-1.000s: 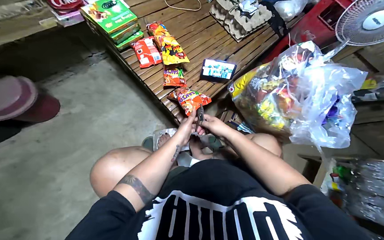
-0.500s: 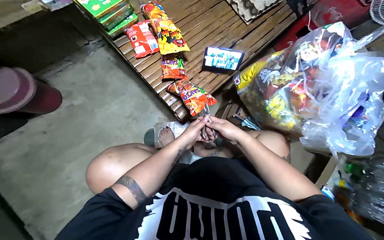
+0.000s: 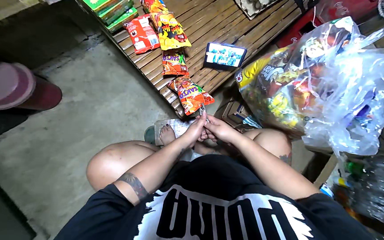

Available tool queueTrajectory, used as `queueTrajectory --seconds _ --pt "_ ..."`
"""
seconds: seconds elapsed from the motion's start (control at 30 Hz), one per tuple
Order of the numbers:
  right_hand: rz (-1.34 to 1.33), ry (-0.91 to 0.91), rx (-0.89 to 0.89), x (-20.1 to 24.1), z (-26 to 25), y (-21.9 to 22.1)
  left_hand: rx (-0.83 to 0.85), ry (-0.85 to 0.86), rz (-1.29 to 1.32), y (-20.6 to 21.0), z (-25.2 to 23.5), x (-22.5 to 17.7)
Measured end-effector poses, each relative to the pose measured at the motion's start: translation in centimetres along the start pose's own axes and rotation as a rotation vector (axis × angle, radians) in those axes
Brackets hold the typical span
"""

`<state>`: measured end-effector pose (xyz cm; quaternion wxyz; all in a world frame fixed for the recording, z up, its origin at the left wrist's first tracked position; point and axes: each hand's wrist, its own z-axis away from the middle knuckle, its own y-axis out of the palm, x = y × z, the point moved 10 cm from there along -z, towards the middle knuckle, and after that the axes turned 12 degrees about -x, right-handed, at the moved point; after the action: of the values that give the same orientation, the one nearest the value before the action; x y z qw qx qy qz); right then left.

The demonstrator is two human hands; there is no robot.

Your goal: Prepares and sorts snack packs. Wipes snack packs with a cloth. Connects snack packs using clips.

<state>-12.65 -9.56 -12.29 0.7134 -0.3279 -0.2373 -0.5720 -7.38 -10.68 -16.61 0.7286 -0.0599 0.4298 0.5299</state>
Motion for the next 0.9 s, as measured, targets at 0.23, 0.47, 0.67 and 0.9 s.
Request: queueTrajectory --seconds 0.23,0.47,0.67,0.9 --pt "0.052 0.007 -0.034 -0.3 0.3 -1.0 0.065 -0.030 -0.056 0.0 -0.3 0.3" --pt "0.030 -0.017 -0.087 -0.2 0.4 -1.4 -0.100 0.183 -0.209 -1.6 -0.1 -2.1" --pt "0.225 -0.083 -0.148 -0.4 0.3 -1.7 -0.284 0.216 0.209 -3.5 0.0 -3.1" --pt "0.441 -0.095 -0.189 -0.3 0.8 -2.3 -0.381 0.210 0.462 -4.9 0.1 -3.4"
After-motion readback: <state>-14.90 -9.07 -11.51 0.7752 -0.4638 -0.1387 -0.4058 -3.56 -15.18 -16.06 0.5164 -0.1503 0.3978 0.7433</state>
